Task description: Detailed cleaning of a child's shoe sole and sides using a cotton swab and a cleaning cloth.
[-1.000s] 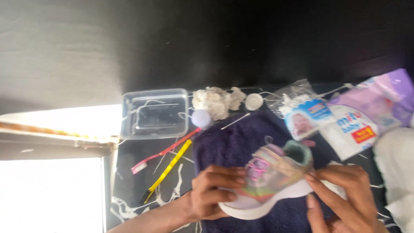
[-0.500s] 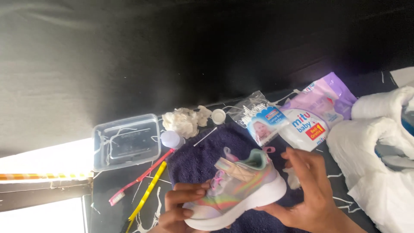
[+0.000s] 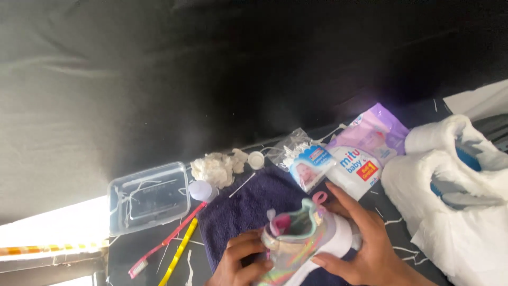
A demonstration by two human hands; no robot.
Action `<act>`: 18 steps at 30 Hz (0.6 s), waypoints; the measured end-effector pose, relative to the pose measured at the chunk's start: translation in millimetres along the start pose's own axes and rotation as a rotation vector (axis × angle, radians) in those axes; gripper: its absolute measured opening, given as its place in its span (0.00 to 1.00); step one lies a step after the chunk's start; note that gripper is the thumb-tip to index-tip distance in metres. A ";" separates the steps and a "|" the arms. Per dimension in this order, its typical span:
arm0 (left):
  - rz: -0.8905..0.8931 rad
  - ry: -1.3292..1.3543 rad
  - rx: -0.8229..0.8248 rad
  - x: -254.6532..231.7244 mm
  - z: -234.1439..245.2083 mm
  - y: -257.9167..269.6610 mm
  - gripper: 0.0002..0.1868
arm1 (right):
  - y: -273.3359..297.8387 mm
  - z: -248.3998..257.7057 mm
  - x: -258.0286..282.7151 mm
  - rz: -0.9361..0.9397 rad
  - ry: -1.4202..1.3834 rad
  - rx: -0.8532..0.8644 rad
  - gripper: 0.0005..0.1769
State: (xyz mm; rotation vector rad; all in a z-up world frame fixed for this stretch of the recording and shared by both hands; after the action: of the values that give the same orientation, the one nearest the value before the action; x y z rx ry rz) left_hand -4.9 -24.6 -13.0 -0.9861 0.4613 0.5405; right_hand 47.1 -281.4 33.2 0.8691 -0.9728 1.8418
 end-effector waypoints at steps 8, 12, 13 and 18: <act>0.082 -0.014 0.209 -9.9 7.3 -17.9 0.29 | 0.0 -5.9 -5.4 0.017 0.141 0.016 0.48; 0.171 -0.014 0.315 -14.4 11.2 -32.1 0.34 | -12.2 -9.0 13.9 0.065 -0.170 0.319 0.51; 0.168 -0.019 0.311 -16.6 12.8 -34.5 0.34 | -11.8 -10.0 21.2 0.072 -0.167 0.321 0.51; 0.230 -0.148 0.115 -18.3 14.6 -42.2 0.34 | 0.4 -22.6 8.9 0.196 -0.086 -0.007 0.33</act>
State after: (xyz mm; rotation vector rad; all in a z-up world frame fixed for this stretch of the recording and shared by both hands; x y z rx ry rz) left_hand 8.7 -34.5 32.2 -0.7811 0.4710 0.7795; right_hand 39.1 -258.5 30.3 0.8807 -1.1521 1.9777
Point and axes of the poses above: each hand's wrist, its own y-axis away from the middle knuckle, its own z-axis out of the back of the hand, x = y × z, the point moved 3 cm from there along -y, towards the middle knuckle, and after that the axes turned 7 degrees about x, right-handed, at the moved point
